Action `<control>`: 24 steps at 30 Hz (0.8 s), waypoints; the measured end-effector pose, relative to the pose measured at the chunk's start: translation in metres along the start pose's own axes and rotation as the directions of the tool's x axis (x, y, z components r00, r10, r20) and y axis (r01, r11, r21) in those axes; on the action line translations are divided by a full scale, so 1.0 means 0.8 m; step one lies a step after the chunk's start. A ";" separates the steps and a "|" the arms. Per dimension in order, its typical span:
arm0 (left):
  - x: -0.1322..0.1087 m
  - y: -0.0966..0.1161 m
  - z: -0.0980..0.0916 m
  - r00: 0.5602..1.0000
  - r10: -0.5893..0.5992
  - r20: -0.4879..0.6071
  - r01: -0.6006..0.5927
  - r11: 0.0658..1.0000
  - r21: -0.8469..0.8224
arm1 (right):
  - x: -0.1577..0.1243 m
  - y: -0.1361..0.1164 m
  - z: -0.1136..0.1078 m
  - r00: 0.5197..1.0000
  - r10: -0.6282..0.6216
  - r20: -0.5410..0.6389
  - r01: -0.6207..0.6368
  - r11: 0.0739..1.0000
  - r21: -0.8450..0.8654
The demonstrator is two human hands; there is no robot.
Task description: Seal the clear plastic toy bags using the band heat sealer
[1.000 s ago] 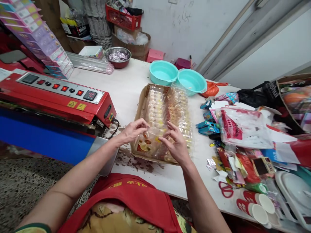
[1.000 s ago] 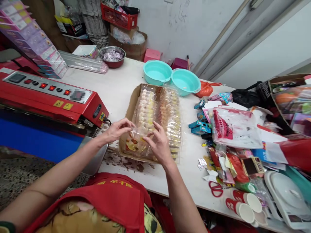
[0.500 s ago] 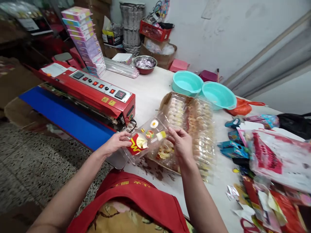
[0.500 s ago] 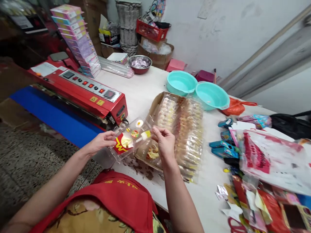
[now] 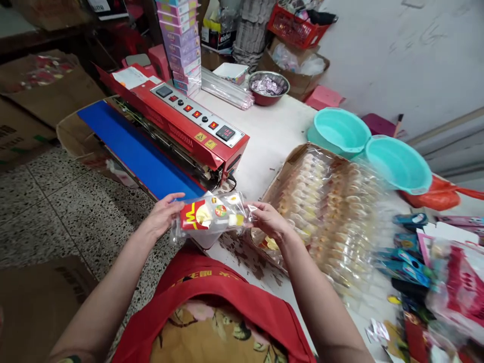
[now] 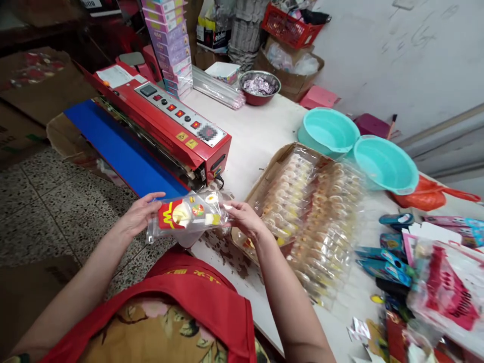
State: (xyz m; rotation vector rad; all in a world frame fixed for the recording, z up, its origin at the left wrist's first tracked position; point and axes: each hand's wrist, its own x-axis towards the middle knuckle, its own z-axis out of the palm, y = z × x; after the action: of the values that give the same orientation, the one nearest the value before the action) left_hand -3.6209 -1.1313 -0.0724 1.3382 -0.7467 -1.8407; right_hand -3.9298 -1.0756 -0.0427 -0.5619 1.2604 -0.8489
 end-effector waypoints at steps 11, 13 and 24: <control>0.019 -0.047 -0.025 0.903 0.122 -0.413 -0.113 0.993 0.046 | 0.070 -0.005 0.008 0.999 -0.035 -0.024 0.022 0.911 -0.413; 0.021 -0.049 -0.031 0.895 0.130 -0.427 -0.084 0.989 0.124 | 0.080 -0.006 0.000 0.999 -0.019 -0.041 -0.001 0.895 -0.447; -0.007 -0.050 -0.128 0.810 0.216 -0.545 0.080 0.881 0.467 | 0.098 -0.009 -0.024 0.988 -0.001 -0.157 -0.057 0.930 -0.364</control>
State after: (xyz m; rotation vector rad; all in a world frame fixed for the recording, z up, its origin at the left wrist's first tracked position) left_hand -3.5303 -1.1078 -0.1306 2.0316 -0.9112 -1.0901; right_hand -3.9438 -1.1412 -0.0875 -0.7858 1.5819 -0.6424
